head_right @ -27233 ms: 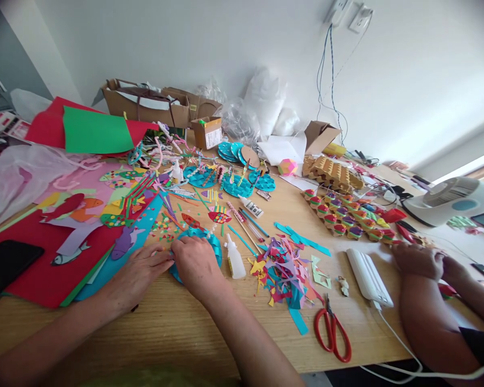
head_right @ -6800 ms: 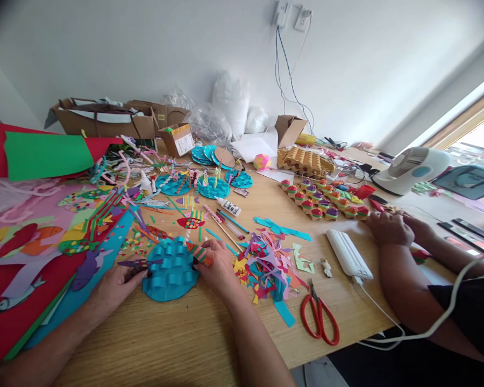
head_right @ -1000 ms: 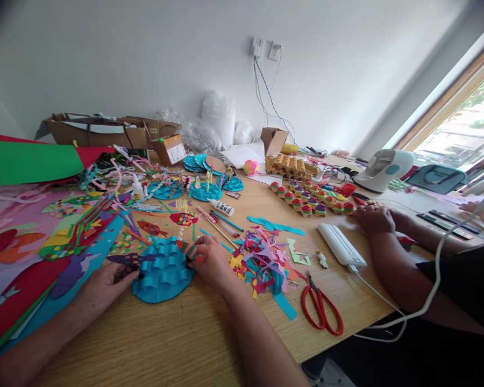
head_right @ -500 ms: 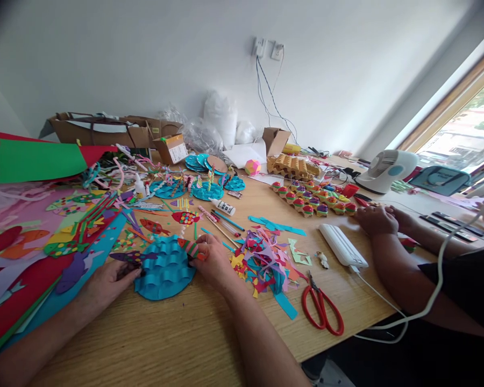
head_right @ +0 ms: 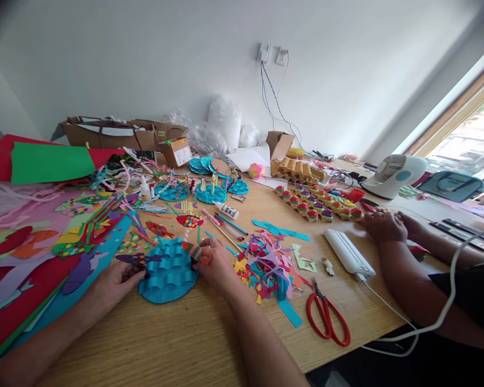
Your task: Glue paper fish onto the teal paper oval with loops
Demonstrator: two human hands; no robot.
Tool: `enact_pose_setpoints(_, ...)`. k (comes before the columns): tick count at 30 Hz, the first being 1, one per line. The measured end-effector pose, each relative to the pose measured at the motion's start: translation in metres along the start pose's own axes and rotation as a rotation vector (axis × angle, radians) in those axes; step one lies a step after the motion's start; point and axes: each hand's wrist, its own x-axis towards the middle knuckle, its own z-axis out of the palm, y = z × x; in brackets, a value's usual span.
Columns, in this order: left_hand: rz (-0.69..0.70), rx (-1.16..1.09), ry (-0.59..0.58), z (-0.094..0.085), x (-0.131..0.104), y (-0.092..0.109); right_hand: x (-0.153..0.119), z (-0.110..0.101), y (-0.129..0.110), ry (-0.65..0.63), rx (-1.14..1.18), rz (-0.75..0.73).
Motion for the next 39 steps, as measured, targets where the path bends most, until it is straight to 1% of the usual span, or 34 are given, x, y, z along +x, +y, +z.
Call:
enact_pose_setpoints(3, 0.021, -0.003, 0.01, 0.0, 0.0002, -0.0007, 0.0, 0.0002, 0.0007, -0.003, -0.008, 0.008)
enact_pose_setpoints(7, 0.015, 0.03, 0.029, -0.0009, 0.0003, 0.0011, 0.0, 0.0005, 0.0015, 0.011, -0.007, -0.008)
enact_pose_setpoints(13, 0.052, -0.028, 0.021, -0.0009, 0.0003, -0.0004, 0.0004, -0.0002, 0.0013, 0.007, -0.021, 0.007)
enact_pose_setpoints(16, 0.042, 0.0, 0.023, -0.0002, 0.0009, -0.0018, 0.0003, -0.0008, 0.0004, -0.013, -0.024, 0.03)
enact_pose_setpoints(21, 0.041, -0.002, 0.037, 0.0014, 0.002, -0.0038, -0.0001, -0.0007, -0.0003, -0.018, -0.039, 0.022)
enact_pose_setpoints(32, 0.011, 0.022, 0.035, -0.0002, 0.0012, -0.0003, -0.0004, -0.0002, 0.0007, -0.013, -0.029, 0.014)
enact_pose_setpoints(39, 0.029, -0.022, 0.031, 0.002, 0.0014, -0.0044, -0.0005, -0.0011, -0.0019, -0.023, -0.026, 0.037)
